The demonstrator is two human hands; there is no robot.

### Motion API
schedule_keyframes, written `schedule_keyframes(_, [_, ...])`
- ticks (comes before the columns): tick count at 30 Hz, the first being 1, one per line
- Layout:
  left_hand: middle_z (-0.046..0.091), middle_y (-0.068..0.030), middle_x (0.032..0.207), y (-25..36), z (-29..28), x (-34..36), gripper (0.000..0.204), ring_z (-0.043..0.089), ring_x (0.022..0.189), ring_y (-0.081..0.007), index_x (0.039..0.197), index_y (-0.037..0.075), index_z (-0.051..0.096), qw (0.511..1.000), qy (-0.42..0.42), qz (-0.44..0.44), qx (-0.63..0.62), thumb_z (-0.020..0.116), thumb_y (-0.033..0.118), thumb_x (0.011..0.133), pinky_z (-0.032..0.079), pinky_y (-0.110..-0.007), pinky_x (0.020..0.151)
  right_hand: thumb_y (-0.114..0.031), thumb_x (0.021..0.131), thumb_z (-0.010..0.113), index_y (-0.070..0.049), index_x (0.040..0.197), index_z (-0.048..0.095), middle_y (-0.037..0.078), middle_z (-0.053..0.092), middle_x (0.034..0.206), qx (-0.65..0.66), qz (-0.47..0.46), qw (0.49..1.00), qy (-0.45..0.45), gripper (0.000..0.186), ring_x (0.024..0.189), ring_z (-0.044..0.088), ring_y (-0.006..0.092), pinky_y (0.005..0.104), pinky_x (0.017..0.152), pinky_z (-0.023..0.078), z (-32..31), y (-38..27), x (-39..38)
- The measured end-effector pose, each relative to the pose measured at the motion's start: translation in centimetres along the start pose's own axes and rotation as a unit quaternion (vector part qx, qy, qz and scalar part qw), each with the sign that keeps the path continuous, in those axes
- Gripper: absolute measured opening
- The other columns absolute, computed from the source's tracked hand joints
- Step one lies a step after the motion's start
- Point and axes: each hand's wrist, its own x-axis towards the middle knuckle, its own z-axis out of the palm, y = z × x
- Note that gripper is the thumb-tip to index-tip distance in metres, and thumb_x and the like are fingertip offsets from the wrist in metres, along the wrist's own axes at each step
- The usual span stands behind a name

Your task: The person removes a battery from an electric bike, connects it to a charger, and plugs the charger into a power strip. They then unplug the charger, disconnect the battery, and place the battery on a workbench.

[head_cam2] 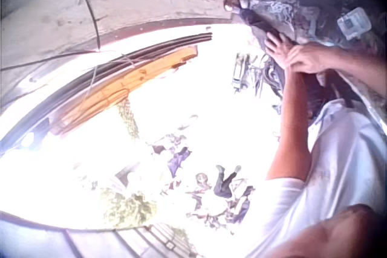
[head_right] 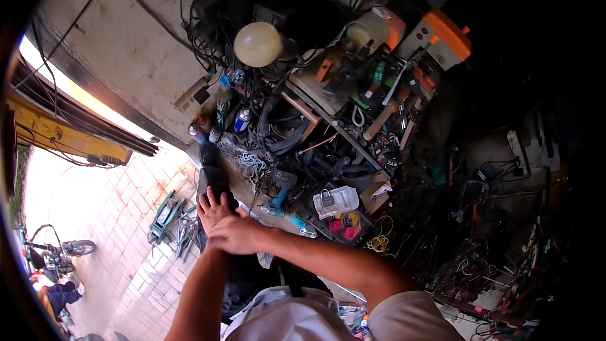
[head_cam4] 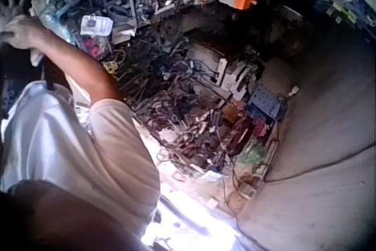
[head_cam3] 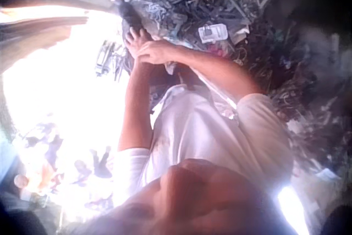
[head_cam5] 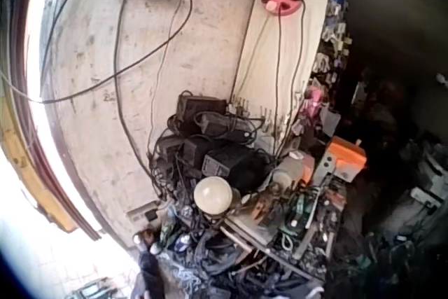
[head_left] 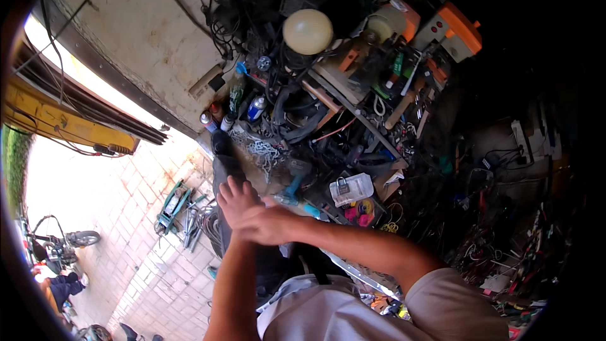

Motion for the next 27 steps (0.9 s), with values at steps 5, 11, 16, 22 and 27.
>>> schedule_keyframes(5, [0.029, -0.019, 0.15, -2.1, -6.3, -1.4, 0.064, 0.031, 0.133, -0.0432, 0.139, 0.019, 0.043, 0.985, -0.104, 0.018, -0.135, 0.065, 0.035, 0.081, 0.033, -0.048, 0.108, -0.046, 0.092, 0.052, -0.009, 0.126, 0.055, 0.013, 0.058, 0.126, -0.071, 0.142, 0.975, 0.155, 0.05, 0.118, 0.053, 0.0302, 0.0494, 0.097, 0.038, 3.6, 9.4, -13.1])
schedule_keyframes(11, [0.03, -0.0269, 0.146, -1.9, -8.3, -3.2, 0.065, 0.035, 0.129, -0.0489, 0.141, 0.011, 0.039, 0.985, -0.013, 0.053, -0.165, 0.065, 0.026, 0.082, 0.032, -0.05, 0.107, -0.042, 0.094, 0.052, 0.001, 0.094, 0.061, 0.026, 0.063, 0.087, 0.093, 0.321, 0.897, 0.29, 0.044, 0.08, 0.061, 0.0442, 0.0501, 0.068, 0.046, 15.7, 15.7, -29.2])
schedule_keyframes(16, [0.038, -0.0204, 0.141, -2.2, -5.2, -2.7, 0.06, 0.032, 0.132, -0.0446, 0.131, 0.012, 0.05, 0.982, 0.015, 0.177, -0.07, 0.061, 0.041, 0.08, 0.026, -0.059, 0.106, -0.036, 0.094, 0.056, -0.003, 0.102, 0.063, 0.012, 0.067, 0.081, 0.233, 0.344, 0.842, 0.345, 0.035, 0.073, 0.062, 0.022, 0.0378, 0.069, 0.049, 11.3, 15.7, -24.9])
schedule_keyframes(22, [0.048, -0.0118, 0.133, 1.9, -4.2, 4.0, 0.05, 0.038, 0.127, -0.0357, 0.114, 0.014, 0.062, 0.947, 0.022, 0.32, -0.026, 0.064, 0.043, 0.074, 0.027, -0.06, 0.103, -0.021, 0.1, 0.049, -0.003, 0.121, 0.06, 0.01, 0.064, 0.117, 0.306, 0.092, 0.81, 0.493, 0.03, 0.111, 0.059, 0.0193, 0.0334, 0.097, 0.046, -21.2, 7.1, -16.2])
schedule_keyframes(27, [0.058, -0.0117, 0.113, 3.4, -6.2, 8.6, 0.045, 0.051, 0.109, -0.0326, 0.119, 0.011, 0.059, 0.946, 0.02, 0.306, -0.103, 0.057, 0.039, 0.084, 0.039, -0.054, 0.094, -0.041, 0.093, 0.058, -0.001, 0.106, 0.063, 0.011, 0.067, 0.096, -0.061, -0.012, 0.854, 0.517, 0.043, 0.09, 0.063, 0.0204, 0.0335, 0.079, 0.049, -47.3, 2.5, -1.7])
